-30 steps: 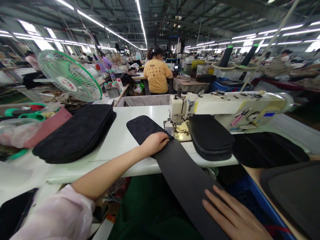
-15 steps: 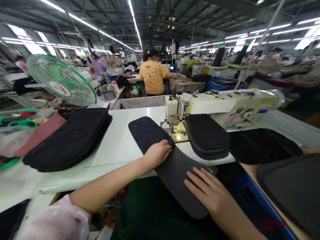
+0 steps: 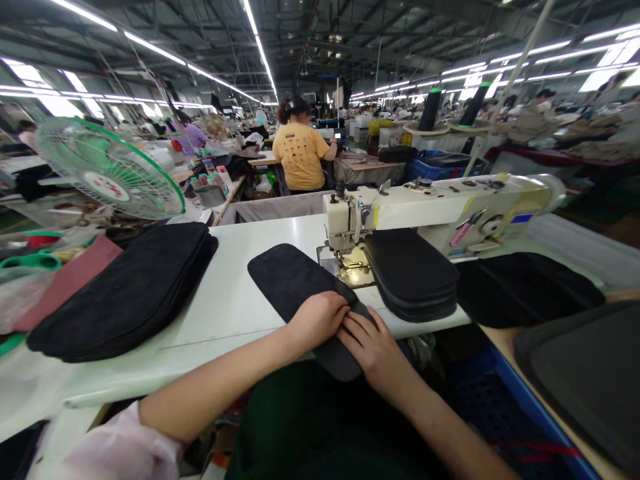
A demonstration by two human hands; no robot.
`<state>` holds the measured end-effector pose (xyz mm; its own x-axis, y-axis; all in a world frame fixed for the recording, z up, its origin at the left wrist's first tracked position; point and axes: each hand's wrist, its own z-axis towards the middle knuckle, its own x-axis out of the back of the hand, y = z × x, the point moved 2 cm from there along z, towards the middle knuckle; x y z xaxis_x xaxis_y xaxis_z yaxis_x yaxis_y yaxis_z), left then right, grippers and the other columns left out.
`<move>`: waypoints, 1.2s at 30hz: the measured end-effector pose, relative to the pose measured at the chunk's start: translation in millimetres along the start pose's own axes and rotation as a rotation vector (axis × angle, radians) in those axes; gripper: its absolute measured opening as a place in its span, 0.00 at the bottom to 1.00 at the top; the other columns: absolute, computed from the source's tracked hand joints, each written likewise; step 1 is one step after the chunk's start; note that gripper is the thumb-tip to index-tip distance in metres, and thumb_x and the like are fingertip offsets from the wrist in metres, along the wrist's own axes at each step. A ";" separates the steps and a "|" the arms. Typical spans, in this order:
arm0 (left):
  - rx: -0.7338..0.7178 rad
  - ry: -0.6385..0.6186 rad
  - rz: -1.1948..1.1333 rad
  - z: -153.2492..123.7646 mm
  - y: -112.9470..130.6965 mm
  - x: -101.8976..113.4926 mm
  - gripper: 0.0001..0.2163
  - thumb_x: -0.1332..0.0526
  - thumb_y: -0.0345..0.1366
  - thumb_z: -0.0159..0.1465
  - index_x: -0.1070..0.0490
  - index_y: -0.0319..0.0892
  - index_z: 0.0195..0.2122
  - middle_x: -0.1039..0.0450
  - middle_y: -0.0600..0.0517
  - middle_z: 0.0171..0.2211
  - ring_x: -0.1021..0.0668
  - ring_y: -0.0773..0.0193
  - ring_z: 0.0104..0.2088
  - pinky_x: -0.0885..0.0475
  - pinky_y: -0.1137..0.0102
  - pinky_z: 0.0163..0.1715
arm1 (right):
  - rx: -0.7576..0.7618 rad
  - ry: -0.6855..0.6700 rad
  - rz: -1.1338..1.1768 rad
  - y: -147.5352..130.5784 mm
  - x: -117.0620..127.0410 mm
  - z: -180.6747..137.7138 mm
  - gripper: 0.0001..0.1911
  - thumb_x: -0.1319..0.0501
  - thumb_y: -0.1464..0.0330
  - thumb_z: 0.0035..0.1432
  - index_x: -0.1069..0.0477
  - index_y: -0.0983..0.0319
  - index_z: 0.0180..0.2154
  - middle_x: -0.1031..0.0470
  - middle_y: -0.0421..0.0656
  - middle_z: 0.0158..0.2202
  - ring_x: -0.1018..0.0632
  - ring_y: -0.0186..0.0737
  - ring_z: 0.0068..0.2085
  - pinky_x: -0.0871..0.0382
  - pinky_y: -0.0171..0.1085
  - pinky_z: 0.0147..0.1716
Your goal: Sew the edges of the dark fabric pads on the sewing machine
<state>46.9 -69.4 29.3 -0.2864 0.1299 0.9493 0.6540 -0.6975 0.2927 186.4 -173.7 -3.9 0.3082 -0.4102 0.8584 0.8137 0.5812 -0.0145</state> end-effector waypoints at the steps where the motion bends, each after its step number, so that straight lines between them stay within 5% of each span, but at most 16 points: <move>1: 0.015 0.014 -0.006 0.9 -2.5 3.5 0.09 0.42 0.31 0.69 0.22 0.39 0.36 0.20 0.46 0.36 0.19 0.58 0.39 0.26 0.68 0.42 | -0.040 -0.001 0.010 0.1 -0.9 -1.0 0.32 0.50 0.81 0.60 0.39 0.64 0.65 0.30 0.52 0.62 0.32 0.49 0.63 0.40 0.58 0.65; 4: 0.042 0.041 -0.040 -0.1 -12.5 13.0 0.09 0.42 0.32 0.69 0.21 0.40 0.38 0.19 0.47 0.37 0.19 0.58 0.40 0.26 0.68 0.44 | -0.305 0.116 0.159 2.1 4.0 -20.1 0.32 0.51 0.79 0.59 0.40 0.64 0.65 0.35 0.55 0.64 0.32 0.51 0.64 0.35 0.57 0.61; 7: 0.036 0.046 -0.054 -4.0 -18.1 15.5 0.09 0.42 0.32 0.69 0.21 0.41 0.38 0.19 0.48 0.37 0.19 0.59 0.39 0.26 0.69 0.43 | -0.835 0.238 0.553 9.4 2.5 -45.4 0.20 0.46 0.64 0.66 0.33 0.64 0.56 0.23 0.54 0.48 0.20 0.48 0.43 0.21 0.47 0.40; 10: 0.022 0.048 -0.057 -6.6 -16.0 13.3 0.09 0.42 0.33 0.69 0.21 0.40 0.39 0.19 0.48 0.37 0.19 0.59 0.40 0.26 0.69 0.43 | -1.173 -0.021 1.121 7.7 -11.4 -48.6 0.28 0.39 0.45 0.57 0.30 0.64 0.42 0.22 0.46 0.30 0.24 0.39 0.23 0.28 0.36 0.19; 12: 0.012 0.043 -0.044 -7.6 -11.4 12.3 0.08 0.41 0.33 0.69 0.21 0.40 0.40 0.20 0.48 0.37 0.19 0.59 0.39 0.26 0.69 0.42 | -1.212 -0.117 1.357 3.8 -16.8 -37.5 0.29 0.36 0.42 0.50 0.31 0.63 0.32 0.24 0.43 0.25 0.27 0.34 0.20 0.32 0.32 0.17; 16: -0.027 0.015 0.003 -9.3 2.4 12.6 0.08 0.42 0.32 0.69 0.22 0.40 0.38 0.21 0.47 0.35 0.20 0.60 0.37 0.26 0.69 0.39 | -1.202 -0.029 1.452 2.3 -20.7 -3.6 0.26 0.34 0.46 0.49 0.36 0.61 0.27 0.23 0.41 0.24 0.30 0.29 0.18 0.37 0.28 0.14; 21: -0.045 -0.007 0.068 -8.4 12.3 12.3 0.09 0.43 0.30 0.69 0.24 0.40 0.34 0.24 0.49 0.32 0.21 0.62 0.34 0.27 0.71 0.36 | -1.168 -0.096 1.401 9.0 -22.0 31.3 0.19 0.40 0.52 0.56 0.36 0.60 0.26 0.24 0.40 0.20 0.32 0.28 0.14 0.44 0.26 0.11; 27: -0.011 -0.016 0.083 -8.1 8.7 12.1 0.09 0.43 0.31 0.70 0.24 0.39 0.35 0.23 0.48 0.33 0.20 0.59 0.36 0.27 0.69 0.37 | -1.105 -0.197 1.263 17.7 -13.8 35.9 0.15 0.43 0.62 0.60 0.30 0.62 0.25 0.27 0.38 0.15 0.38 0.27 0.11 0.52 0.28 0.10; 36: 0.017 0.006 0.006 -1.1 11.9 10.0 0.10 0.42 0.30 0.69 0.25 0.39 0.31 0.22 0.48 0.32 0.20 0.58 0.37 0.28 0.69 0.41 | -1.115 -0.158 1.150 23.0 -30.8 47.3 0.16 0.46 0.68 0.62 0.34 0.61 0.21 0.28 0.37 0.15 0.36 0.28 0.12 0.48 0.28 0.14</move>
<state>51.0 -77.1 42.1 -0.2862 0.1217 0.9504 0.6673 -0.6866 0.2888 172.3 -114.5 -6.4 0.9852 -0.0254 0.1698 0.1552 -0.2906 -0.9442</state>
